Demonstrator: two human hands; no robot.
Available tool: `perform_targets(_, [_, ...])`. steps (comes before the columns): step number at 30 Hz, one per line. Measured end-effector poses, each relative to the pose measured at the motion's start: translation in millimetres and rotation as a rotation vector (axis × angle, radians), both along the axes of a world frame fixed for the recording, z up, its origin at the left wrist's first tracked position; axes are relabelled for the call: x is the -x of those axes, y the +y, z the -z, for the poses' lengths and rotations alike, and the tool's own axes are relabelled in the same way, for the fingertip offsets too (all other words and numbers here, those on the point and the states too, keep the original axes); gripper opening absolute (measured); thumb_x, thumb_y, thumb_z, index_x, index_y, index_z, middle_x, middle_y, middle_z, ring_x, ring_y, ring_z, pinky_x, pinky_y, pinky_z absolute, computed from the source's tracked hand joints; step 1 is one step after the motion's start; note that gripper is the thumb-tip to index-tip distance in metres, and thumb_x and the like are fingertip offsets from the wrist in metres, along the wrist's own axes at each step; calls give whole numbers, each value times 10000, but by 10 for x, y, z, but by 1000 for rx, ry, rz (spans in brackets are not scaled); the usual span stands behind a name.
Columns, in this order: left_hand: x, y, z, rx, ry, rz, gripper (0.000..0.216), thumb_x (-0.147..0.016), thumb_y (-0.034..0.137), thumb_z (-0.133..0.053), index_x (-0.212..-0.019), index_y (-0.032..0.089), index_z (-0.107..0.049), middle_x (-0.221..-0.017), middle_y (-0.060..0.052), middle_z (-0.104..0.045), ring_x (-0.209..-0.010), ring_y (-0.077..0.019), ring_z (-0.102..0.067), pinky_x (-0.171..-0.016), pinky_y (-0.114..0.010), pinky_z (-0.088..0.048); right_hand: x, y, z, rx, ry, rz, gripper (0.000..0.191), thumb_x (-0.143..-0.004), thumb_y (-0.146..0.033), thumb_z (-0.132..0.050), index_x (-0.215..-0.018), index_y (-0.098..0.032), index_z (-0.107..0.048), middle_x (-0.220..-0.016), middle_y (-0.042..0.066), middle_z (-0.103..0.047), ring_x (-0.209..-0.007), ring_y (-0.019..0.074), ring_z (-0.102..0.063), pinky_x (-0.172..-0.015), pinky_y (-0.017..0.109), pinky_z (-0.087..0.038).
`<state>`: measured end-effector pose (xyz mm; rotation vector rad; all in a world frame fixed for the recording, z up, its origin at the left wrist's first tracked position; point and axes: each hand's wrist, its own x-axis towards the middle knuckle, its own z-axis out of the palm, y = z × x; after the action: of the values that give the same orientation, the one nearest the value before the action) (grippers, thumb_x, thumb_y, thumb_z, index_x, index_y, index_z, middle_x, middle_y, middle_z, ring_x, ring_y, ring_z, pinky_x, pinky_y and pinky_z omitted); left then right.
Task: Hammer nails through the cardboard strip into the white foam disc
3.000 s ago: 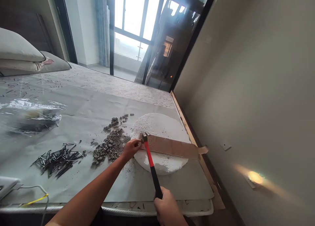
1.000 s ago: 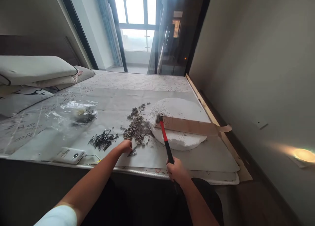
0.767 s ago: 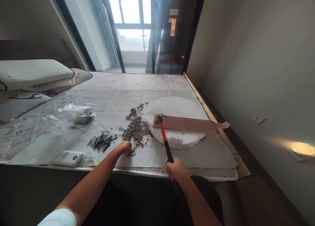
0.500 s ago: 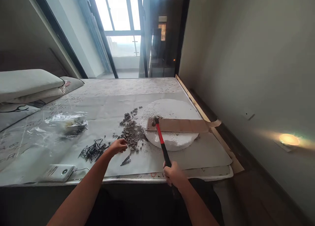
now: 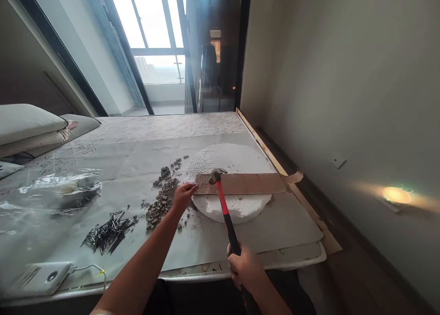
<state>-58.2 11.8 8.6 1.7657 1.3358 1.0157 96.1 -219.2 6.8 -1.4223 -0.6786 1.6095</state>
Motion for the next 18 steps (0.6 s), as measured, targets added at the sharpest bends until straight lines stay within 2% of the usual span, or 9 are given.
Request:
perform_targets(3, [-68,46,53,-29,122,-1,273,-757,376,-545,-672,148,-669,-715,-21,-631,-683,-119,-543,-663,-218,-408,-22,9,48,18,-13,-6,232,-524,-305,-398,-736,-231,-335,-353,-153,-241,-230,54,-218,-254,178,-167])
perform_targets(9, [-96,73,102,-40,156,13,251,-762,349,-557,-664,149,-674,-709,-28,-634,-683,-127,-549,-643,-215,-402,-29,17,114,16,-25,-38,221,-528,-296,-383,-733,-232,-333,-347,-149,-245,-232,54,-214,-266,168,-162])
perform_targets(14, [-108,49,62,-48,183,15,217,-769,320,-559,-698,162,-690,-760,-35,-659,-673,-127,-549,-636,-221,-403,-22,0,38,44,-84,-60,201,-538,-282,-382,-727,-227,-343,-313,-144,-233,-231,63,-215,-268,176,-155])
perform_targets(18, [-119,29,54,-72,200,15,225,-774,322,-555,-688,162,-688,-730,-38,-655,-671,-135,-554,-639,-228,-401,-21,-10,-57,-2,-79,-99,152,-591,-244,-402,-735,-221,-356,-341,-137,-244,-254,62,-238,-278,180,-177])
